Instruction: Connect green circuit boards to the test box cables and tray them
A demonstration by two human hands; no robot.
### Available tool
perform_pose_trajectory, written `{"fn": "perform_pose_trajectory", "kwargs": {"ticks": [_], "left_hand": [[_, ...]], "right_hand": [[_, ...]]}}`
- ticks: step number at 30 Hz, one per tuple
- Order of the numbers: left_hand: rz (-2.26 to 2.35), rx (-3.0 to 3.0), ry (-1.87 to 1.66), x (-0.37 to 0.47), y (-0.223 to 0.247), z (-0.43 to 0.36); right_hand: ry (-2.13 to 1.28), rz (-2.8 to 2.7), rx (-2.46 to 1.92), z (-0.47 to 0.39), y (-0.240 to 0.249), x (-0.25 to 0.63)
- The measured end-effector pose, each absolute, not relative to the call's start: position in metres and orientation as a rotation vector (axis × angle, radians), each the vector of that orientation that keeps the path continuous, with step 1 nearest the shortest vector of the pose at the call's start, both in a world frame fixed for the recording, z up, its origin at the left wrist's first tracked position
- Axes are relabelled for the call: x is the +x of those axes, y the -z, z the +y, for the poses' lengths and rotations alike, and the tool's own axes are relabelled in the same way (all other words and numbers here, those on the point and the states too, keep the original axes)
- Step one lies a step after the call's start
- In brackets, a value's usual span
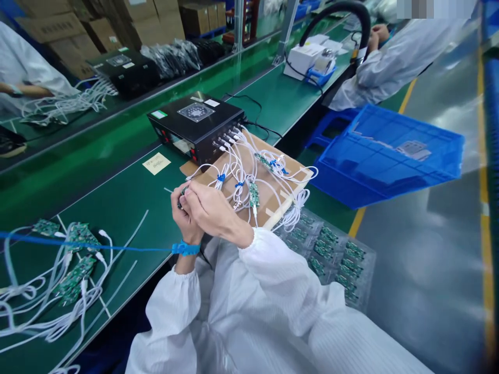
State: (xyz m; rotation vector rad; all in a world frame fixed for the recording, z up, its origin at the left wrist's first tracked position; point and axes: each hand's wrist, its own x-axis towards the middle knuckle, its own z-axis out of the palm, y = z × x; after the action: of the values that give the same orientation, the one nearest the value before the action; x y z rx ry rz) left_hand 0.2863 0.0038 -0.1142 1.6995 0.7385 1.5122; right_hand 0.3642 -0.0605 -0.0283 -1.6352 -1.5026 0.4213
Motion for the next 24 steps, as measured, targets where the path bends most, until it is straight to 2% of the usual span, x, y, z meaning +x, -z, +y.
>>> {"fn": "perform_pose_trajectory", "kwargs": {"ticks": [6,16,24], "left_hand": [[0.773,1.769,-1.597,0.285,0.117,0.007],[0.845,1.718,-1.058,0.262,0.112,0.016],[0.776,1.339,-1.065,0.272,0.115,0.005]], "right_hand": [[-0.521,-1.454,-1.468,-0.054,0.042,0.371],[-0.619,-1.420,-1.742,-0.064,0.034,0.380],[-0.523,-1.319,-1.784,-0.056,0.057,0.351]]}}
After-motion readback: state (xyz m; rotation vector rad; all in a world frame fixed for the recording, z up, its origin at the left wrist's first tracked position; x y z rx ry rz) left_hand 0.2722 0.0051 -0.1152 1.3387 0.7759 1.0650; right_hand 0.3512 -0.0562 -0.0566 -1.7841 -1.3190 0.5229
